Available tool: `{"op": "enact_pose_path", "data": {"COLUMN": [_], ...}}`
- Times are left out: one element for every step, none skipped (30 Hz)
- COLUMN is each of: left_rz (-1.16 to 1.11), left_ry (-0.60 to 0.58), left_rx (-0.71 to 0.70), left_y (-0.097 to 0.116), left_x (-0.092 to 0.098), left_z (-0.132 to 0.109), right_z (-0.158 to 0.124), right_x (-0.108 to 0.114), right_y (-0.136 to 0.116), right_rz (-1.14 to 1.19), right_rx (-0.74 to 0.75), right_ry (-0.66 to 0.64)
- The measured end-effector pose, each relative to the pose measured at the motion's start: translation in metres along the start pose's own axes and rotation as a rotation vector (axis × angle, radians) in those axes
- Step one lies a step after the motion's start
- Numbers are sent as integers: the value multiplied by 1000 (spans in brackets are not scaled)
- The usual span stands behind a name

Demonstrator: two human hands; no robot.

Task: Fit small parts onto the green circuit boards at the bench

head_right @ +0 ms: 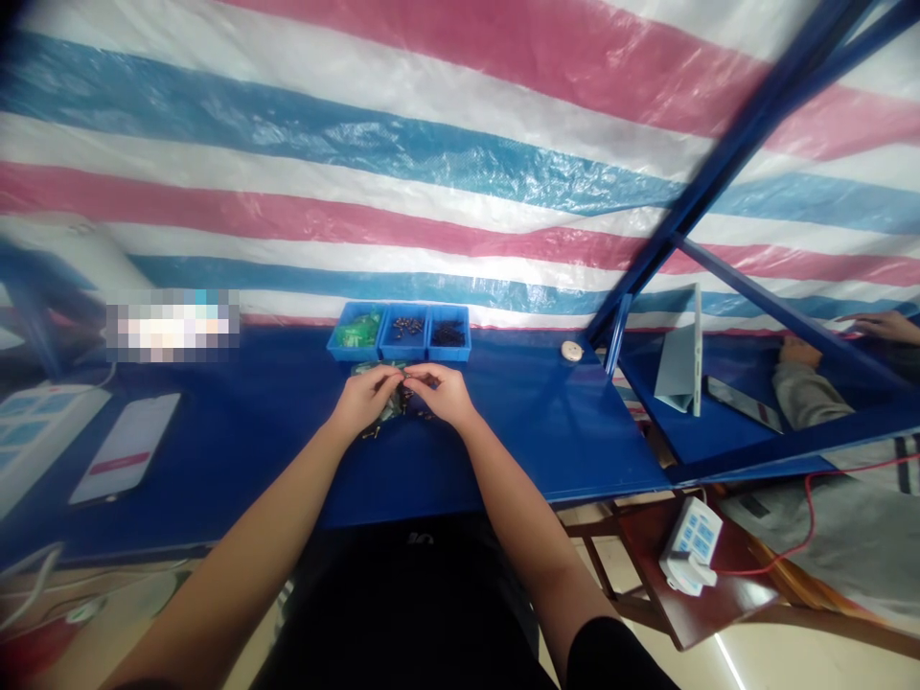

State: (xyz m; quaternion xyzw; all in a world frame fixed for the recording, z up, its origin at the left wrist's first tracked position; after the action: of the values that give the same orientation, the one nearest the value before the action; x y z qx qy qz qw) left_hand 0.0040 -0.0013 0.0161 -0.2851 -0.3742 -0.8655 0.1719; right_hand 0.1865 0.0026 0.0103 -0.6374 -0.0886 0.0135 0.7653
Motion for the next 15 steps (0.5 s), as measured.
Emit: {"op": "enact_pose_path", "data": {"left_rz": [-1, -3, -7, -9, -9, -8, -5, 0, 5, 6, 6, 5, 3, 2, 1], "left_ry": [-7, -9, -4, 2, 9, 14, 18, 21, 23, 25, 26, 23, 17, 9, 1], "left_rx": [11, 22, 31, 38, 42, 43, 41, 34, 27, 21, 16, 11, 4, -3, -9], "left_y": [0, 1, 1, 1, 1, 1, 1, 1, 0, 0, -1, -1, -2, -2, -2], "left_x": [0, 0, 0, 0, -1, -1, -1, -1, -2, -2, -2, -2, -2, -2, -2], "left_z": [0, 0, -1, -1, -1, -2, -2, -2, -2, -2, -1, -1, -1, 0, 0], "right_z": [0, 1, 1, 1, 2, 2, 2, 2, 2, 2, 2, 1, 1, 0, 0], "right_x": [0, 0, 0, 0, 1, 1, 1, 1, 1, 1, 1, 1, 1, 1, 0], "right_y": [0, 1, 2, 3, 4, 5, 5, 6, 6, 6, 5, 4, 3, 1, 0], "right_rz": [-3, -5, -5, -1, 6, 13, 19, 24, 25, 24, 23, 21, 18, 12, 5], "right_rx": [1, -1, -6, -10, -12, -10, -5, 1, 6, 8, 7, 4, 1, -2, -5], "right_ry": [-1, 0, 1, 3, 4, 5, 4, 3, 0, 0, -1, -2, -2, -3, -4]}}
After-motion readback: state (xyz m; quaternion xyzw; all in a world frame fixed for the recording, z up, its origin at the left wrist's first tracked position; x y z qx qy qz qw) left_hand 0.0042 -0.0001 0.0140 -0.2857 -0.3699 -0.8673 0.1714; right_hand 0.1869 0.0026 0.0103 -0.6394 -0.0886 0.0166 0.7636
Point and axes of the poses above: each hand's wrist, its own z-axis towards the middle knuckle, its own x-axis out of the back of the hand, y = z × x, the point moved 1 cm from there along z, towards the middle knuckle, and after that the axes turned 11 degrees about -x, right-handed, at the moved point
